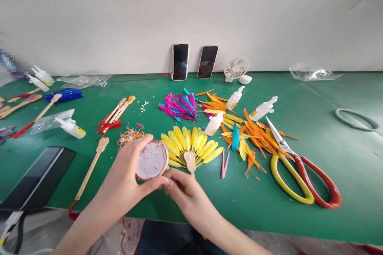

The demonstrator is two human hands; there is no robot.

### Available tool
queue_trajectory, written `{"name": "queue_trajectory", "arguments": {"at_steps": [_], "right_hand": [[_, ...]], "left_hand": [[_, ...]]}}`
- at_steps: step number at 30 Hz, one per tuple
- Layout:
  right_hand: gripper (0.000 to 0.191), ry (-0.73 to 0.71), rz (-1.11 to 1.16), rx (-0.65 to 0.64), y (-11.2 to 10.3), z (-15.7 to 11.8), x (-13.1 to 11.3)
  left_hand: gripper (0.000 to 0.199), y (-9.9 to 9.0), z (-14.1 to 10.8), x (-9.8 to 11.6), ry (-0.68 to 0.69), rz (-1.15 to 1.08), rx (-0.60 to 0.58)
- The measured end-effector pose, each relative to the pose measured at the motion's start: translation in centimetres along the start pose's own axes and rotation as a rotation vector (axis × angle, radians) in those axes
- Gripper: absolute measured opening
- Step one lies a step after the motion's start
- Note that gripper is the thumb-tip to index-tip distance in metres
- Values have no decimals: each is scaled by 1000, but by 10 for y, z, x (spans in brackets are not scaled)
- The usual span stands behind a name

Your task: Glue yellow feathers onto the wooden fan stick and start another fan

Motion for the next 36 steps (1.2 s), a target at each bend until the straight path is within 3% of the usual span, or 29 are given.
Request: {"name": "queue_trajectory", "arguments": {"at_steps": [5, 10, 14, 20, 25, 30, 36], "right_hand": [[35, -31, -61, 130, -20, -3, -4], [28, -359, -260, 432, -48, -10, -33], [27, -513, -560, 232, -28, -8, -42], [10, -481, -922, 7, 3, 3, -16], [11, -479, -1081, -21, 8, 8, -2], [9, -389, -1066, -73, 6, 8, 1], [12, -406, -1110, -81, 7, 8, 7]], "left_hand": [[58, 0, -3, -8, -29, 40, -3], [60, 19, -20, -11, -52, 42, -36], [63, 40, -32, -3, 2, 29, -64], [60, 51, -40, -2, -63, -13, -32], [58, 52, -44, -4, -32, 31, -19], [66, 55, -47, -8, -33, 58, -42], [66, 60, -51, -10, -63, 30, -41]]}}
Point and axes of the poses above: each hand's wrist, its own z-axis towards the middle knuckle, its own y-axis out of the palm, x = y × z, the point moved 4 cm from there along z, towards the middle knuckle, and after that the axes turned 15 degrees about z, right-handed, at the moved point
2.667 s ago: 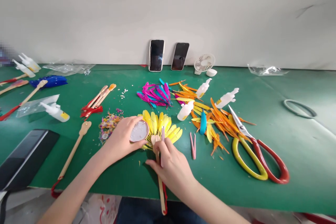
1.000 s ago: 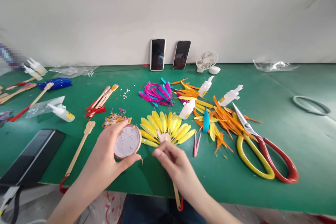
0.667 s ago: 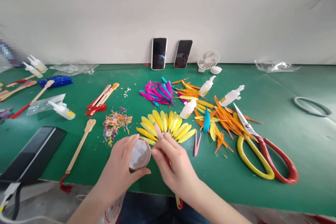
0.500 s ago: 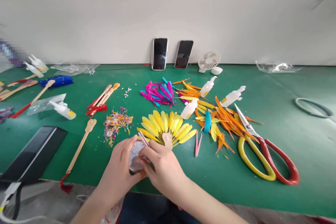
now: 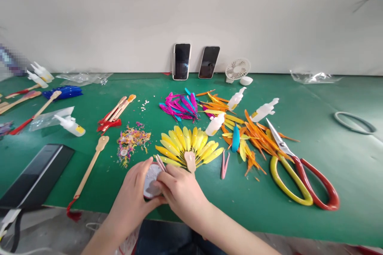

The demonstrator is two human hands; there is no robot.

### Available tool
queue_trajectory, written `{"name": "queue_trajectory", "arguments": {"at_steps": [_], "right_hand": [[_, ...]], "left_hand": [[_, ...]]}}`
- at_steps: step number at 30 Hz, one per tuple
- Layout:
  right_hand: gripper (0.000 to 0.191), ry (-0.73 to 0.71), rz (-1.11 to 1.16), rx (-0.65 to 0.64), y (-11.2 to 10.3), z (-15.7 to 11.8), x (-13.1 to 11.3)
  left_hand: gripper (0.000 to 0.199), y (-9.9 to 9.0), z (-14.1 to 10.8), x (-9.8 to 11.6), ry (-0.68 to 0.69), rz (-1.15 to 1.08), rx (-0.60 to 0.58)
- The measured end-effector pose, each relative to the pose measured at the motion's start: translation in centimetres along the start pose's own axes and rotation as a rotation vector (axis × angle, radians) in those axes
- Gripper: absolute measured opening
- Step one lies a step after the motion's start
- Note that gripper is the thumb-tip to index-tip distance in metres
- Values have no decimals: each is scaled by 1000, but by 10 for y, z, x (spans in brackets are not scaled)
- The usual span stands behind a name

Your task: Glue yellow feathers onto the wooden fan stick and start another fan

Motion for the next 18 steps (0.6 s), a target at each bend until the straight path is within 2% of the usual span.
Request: {"name": "queue_trajectory", "arguments": {"at_steps": [6, 11, 14, 18], "right_hand": [[8, -44, -114, 55, 9, -1, -2], [10, -89, -159, 119, 11, -4, -2], [10, -30, -132, 140, 9, -5, -2], [8, 87, -5, 87, 6, -3, -2]], "left_hand": [[63, 4, -2, -1, 22, 29, 33], [74, 4, -3, 1, 84, 42, 54], [74, 0, -3, 3, 121, 70, 71], [69, -4, -2, 4, 128, 103, 89]]}}
Point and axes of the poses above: each hand's wrist, its own z-axis towards the middle knuckle, its own y-axis out of the palm, x = y × z, the point moved 4 cm from there along z, towards the middle knuckle, and after that the axes turned 15 degrees about z, right-handed, at the moved point
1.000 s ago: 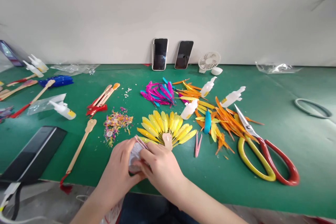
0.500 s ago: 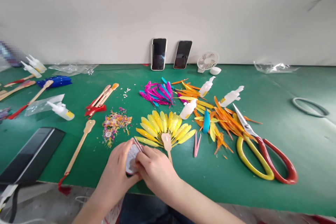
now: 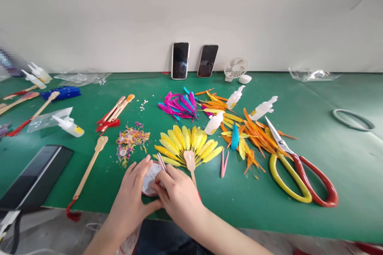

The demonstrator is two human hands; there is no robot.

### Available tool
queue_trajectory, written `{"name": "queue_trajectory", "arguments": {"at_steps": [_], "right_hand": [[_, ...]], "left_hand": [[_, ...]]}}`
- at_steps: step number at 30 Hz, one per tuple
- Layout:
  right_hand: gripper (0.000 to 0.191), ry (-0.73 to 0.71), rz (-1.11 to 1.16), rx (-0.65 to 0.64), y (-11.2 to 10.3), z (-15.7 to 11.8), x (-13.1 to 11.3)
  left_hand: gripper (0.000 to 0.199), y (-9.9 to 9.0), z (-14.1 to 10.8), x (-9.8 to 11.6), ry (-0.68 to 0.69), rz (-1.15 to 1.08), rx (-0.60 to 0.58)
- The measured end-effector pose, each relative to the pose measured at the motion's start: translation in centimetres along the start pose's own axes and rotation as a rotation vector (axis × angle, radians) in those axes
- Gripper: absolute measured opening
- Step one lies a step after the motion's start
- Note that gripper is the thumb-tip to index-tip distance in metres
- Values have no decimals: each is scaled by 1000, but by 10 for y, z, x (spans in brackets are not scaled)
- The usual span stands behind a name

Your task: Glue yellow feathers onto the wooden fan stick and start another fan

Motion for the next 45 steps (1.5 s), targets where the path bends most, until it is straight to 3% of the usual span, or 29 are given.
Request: {"name": "queue_trajectory", "arguments": {"at_steps": [4, 9, 13, 18, 24, 27, 33, 37, 45], "right_hand": [[9, 81, 116, -1, -2, 2, 1], [10, 170, 345, 76, -7, 3, 2], [14, 200, 484, 108, -8, 3, 0], [13, 149, 484, 132, -9, 1, -2], [11, -5, 180, 128, -13, -6, -6], [17, -44, 66, 224, -30, -15, 0], [20, 79, -203, 313, -53, -31, 31], [14, 98, -179, 278, -41, -34, 38], [20, -8, -95, 301, -33, -37, 29]], "left_hand": [[60, -5, 1, 0, 32, -11, 43], [21, -18, 2, 6, 62, -17, 241], [15, -22, 3, 11, 44, 33, 316], [15, -23, 5, 12, 25, 31, 261], [13, -19, 8, 6, -42, -65, 175], [12, -15, 9, 4, -48, -16, 114], [14, -10, 10, 6, 13, 75, 113], [14, -10, 12, 8, 43, 107, 148], [16, -6, 11, 5, -29, -21, 50]]}}
Point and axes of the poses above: each hand's wrist, its own z-axis towards the middle knuckle, its own y-axis out of the palm, x = y × z, the point moved 4 cm from there along z, towards the middle knuckle, and after that the axes turned 15 degrees about z, right-handed, at the moved point
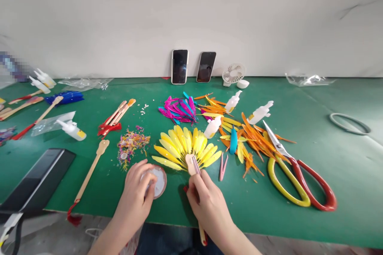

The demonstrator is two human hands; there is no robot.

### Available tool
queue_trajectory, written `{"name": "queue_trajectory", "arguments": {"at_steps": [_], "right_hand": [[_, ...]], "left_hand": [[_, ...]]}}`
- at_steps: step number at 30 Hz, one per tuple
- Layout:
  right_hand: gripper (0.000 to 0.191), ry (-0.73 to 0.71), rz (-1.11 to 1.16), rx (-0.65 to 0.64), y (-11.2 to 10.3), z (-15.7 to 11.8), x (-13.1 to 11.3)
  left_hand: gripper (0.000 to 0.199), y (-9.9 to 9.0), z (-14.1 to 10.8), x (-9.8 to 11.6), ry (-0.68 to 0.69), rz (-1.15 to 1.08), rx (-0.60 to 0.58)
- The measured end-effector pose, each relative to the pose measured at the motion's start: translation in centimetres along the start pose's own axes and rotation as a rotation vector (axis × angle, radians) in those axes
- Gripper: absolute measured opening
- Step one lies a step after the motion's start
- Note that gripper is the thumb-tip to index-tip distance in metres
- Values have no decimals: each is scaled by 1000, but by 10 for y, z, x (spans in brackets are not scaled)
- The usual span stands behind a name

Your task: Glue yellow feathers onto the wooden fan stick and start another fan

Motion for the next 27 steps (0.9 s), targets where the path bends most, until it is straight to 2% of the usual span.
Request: {"name": "queue_trajectory", "arguments": {"at_steps": [4, 9, 15, 19, 27], "right_hand": [[23, -95, 0, 67, -6, -2, -7], [25, -166, 12, 107, -9, -3, -16], [23, -105, 89, 84, -8, -1, -11], [21, -63, 132, 85, -8, 0, -7], [20, -66, 136, 109, -9, 4, -7]], "left_hand": [[15, 2, 0, -2, -9, -36, 19], [16, -2, 0, -2, 36, 64, 121], [18, -3, 0, -4, 10, 36, 89], [11, -3, 0, -7, -33, -39, 53], [13, -3, 0, -5, -19, -30, 45]]}}
Point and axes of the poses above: each hand's wrist, its own z-axis towards the middle knuckle, its own y-axis out of the palm, x = y × z, the point moved 4 cm from there along z, towards the middle knuckle, and after that the axes turned 15 degrees about z, right-handed, at the moved point
